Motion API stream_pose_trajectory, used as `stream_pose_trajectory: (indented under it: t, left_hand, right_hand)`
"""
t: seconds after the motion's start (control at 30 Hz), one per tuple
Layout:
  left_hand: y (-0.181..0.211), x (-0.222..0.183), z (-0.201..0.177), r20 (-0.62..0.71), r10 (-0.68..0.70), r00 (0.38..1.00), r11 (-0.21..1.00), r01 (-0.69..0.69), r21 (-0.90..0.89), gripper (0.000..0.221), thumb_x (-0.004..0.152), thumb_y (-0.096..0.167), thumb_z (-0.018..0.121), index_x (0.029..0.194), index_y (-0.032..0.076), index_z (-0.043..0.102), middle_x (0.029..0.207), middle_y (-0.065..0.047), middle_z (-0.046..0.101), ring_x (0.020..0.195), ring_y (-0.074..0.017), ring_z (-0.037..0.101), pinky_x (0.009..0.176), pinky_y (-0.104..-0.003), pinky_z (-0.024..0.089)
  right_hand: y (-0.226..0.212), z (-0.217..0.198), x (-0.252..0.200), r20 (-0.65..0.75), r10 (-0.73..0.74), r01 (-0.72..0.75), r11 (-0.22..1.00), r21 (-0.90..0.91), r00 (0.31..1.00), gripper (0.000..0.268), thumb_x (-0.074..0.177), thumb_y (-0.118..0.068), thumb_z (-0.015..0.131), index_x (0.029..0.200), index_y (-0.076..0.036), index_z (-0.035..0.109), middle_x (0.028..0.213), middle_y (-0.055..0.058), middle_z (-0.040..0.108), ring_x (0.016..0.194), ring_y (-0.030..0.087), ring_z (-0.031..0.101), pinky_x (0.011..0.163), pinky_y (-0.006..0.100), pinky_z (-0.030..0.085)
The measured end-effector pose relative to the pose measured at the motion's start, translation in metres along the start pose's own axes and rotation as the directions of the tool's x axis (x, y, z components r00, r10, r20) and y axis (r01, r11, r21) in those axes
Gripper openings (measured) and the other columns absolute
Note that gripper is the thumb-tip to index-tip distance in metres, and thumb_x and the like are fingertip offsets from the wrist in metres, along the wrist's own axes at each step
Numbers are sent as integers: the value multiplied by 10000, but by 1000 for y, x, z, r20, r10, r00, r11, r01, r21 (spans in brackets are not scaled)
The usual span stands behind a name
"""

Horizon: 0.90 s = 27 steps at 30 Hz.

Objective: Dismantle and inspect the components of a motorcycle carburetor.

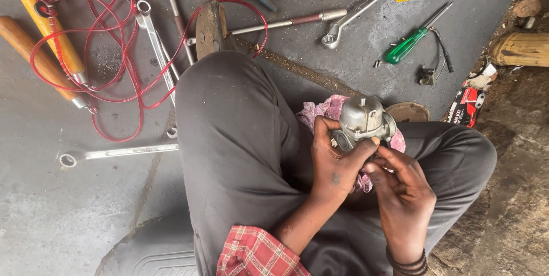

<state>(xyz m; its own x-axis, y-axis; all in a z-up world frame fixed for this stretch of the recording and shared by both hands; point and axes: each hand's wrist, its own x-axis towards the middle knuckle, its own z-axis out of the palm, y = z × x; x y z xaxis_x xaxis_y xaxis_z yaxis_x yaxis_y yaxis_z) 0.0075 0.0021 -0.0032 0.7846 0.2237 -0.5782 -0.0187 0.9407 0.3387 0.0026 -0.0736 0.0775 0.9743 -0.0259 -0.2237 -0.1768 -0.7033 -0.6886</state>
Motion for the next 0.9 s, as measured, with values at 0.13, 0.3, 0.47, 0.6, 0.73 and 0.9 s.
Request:
stream_pose_trajectory:
  t: [0.13, 0.3, 0.47, 0.6, 0.73, 0.9]
  left_hand:
    - [-5, 1, -1, -11, -23, 1000, 1000, 23, 11, 465, 838, -31, 781, 1099, 27, 401, 1010, -157, 669, 834, -135, 682, 658, -261, 558]
    - [-6, 0, -3, -16, 18, 1000, 1000, -18, 16, 451, 840, -20, 791, 1094, 19, 420, 1049, -147, 660, 911, -136, 686, 766, -271, 596]
    - [-2, 0, -2, -20, -8, 1000, 1000, 8, 12, 474, 823, -15, 799, 1093, 34, 412, 1044, -137, 648, 907, -132, 680, 758, -271, 589]
    - [-5, 2, -2, -38, -1, 999, 1000, 1, -1, 470, 821, -11, 798, 1088, 33, 414, 1041, -128, 639, 904, -124, 672, 774, -269, 591]
    - [0, 4, -1, -86, -17, 996, 999, 15, -34, 463, 823, -2, 796, 1085, 34, 415, 1031, -118, 629, 892, -115, 654, 756, -263, 572]
    - [-3, 3, -2, -76, 14, 997, 1000, -13, 4, 458, 828, -5, 799, 1082, 36, 420, 1044, -116, 630, 914, -112, 655, 777, -260, 573]
  right_hand:
    - [3, 2, -2, -2, -85, 85, 995, 49, 996, 345, 907, 109, 692, 1245, 46, 668, 1199, 45, 619, 1058, 84, 673, 904, 224, 609]
    - [-1, 7, -3, -34, -171, 164, 975, -151, 985, 374, 880, 123, 731, 1236, 16, 690, 1167, 55, 642, 986, 94, 665, 822, 222, 581]
    - [10, 4, -3, -28, -145, 142, 985, -96, 989, 377, 897, 121, 713, 1251, -3, 680, 1163, 54, 647, 955, 78, 658, 822, 207, 573]
    - [12, 2, 0, -15, -98, 97, 995, -37, 995, 408, 886, 103, 733, 1271, -5, 656, 1148, 64, 656, 949, 71, 651, 812, 194, 566]
    - [17, 1, 2, -5, -71, 71, 997, -6, 997, 451, 881, 94, 738, 1306, -7, 622, 1118, 61, 692, 973, 74, 670, 823, 189, 565]
    - [8, 1, 0, -1, -68, 68, 995, -68, 998, 441, 877, 91, 747, 1294, 0, 636, 1091, 68, 692, 948, 83, 667, 780, 193, 559]
